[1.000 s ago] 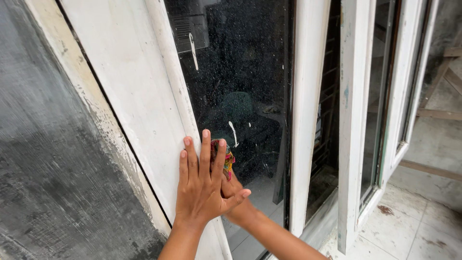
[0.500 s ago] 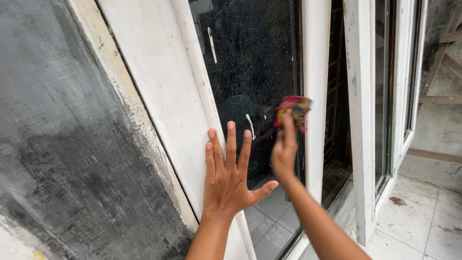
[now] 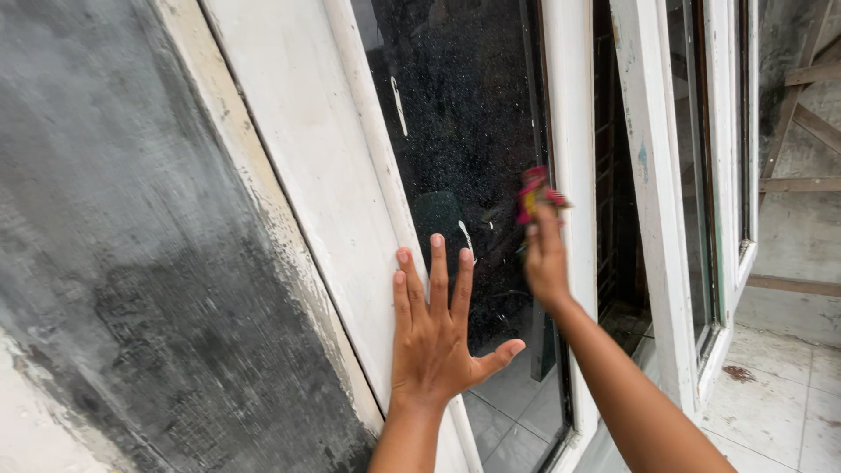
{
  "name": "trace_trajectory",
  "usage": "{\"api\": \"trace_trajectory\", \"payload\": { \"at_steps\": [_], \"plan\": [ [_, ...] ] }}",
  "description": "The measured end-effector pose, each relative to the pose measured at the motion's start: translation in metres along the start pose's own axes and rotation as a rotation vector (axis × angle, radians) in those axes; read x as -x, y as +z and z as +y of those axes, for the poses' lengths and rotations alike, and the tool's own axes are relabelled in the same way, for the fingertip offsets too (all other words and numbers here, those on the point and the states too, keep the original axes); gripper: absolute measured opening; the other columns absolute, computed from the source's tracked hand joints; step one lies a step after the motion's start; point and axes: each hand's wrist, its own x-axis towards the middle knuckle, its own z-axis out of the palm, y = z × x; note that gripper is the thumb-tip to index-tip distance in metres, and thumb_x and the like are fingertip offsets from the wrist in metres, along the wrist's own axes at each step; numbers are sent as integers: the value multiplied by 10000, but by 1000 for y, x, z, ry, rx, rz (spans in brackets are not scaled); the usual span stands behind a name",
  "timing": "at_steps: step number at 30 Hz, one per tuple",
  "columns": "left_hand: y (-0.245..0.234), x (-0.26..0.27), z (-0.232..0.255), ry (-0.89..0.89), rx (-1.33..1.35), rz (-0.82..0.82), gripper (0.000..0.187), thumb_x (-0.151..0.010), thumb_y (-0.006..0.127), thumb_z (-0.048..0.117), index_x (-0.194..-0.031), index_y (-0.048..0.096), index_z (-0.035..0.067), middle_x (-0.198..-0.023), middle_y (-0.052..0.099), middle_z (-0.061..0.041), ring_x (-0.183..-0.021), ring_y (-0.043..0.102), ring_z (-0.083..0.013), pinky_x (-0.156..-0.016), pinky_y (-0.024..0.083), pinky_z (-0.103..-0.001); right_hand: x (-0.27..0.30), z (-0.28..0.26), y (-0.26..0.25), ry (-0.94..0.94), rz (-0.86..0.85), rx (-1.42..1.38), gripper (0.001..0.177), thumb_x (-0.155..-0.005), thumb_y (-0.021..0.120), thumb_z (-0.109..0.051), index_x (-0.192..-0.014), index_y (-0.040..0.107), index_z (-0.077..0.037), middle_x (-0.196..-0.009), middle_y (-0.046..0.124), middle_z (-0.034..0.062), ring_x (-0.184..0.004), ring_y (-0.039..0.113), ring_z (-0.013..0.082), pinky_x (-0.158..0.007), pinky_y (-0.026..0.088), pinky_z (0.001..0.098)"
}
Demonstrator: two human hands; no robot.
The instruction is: The person cleans a window frame and glass by wiping them with a cloth.
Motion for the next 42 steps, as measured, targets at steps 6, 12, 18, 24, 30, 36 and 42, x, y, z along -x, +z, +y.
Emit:
{"api": "trace_trajectory", "payload": {
  "at_steps": [6,12,18,24,30,36,42],
  "plan": [
    [3,-1,-1,7,9,7,1201,-803,220,947,-1626,170,74,-1676,147,-232,-1508,150,-528,-1243,116,-561,-4,-40,16,-12,161,-22,466,-1078,423,-30,-1543,436,-51,-1617,433,189,-1519,383,333,-1241,295,405],
    [8,1,0,-8,58,3,1256,-771,211,978,-1634,126,70,-1686,121,-235,-1520,131,-525,-1253,101,-563,90,-122,27,-287,-330,-196,667,-967,556,-3,-1565,265,47,-1630,195,329,-1514,184,458,-1207,243,463],
    [9,4,1,-7,53,-8,1254,-776,243,975,-1635,106,73,-1687,120,-235,-1520,130,-532,-1256,118,-561,37,-29,1,-316,-253,-46,585,-886,459,126,-1435,534,-63,-1406,618,173,-1359,589,343,-1192,435,412],
    [8,3,1,10,5,1,1237,-794,252,970,-1634,105,74,-1687,134,-222,-1511,144,-541,-1248,147,-566,-1,0,5,-71,149,36,465,-1060,419,46,-1520,441,-18,-1558,470,236,-1471,429,356,-1219,319,391],
    [8,0,3,-18,5,-3,1237,-791,233,969,-1636,106,73,-1684,139,-224,-1513,158,-537,-1242,157,-568,60,-99,41,-223,-106,-153,528,-1019,466,9,-1539,379,26,-1608,393,245,-1513,373,372,-1230,312,431],
    [13,1,6,-34,14,20,1231,-787,231,973,-1636,114,89,-1679,151,-222,-1512,174,-529,-1241,171,-570,38,-57,5,-511,-328,0,528,-901,518,67,-1418,544,-42,-1447,558,194,-1371,518,377,-1185,411,459],
    [16,-2,8,-45,-25,1,1214,-784,254,970,-1629,140,106,-1676,173,-215,-1502,187,-529,-1231,190,-570,-25,21,-17,-79,31,-74,467,-1040,444,66,-1497,476,-24,-1553,486,209,-1455,459,358,-1198,361,424]
  ]
}}
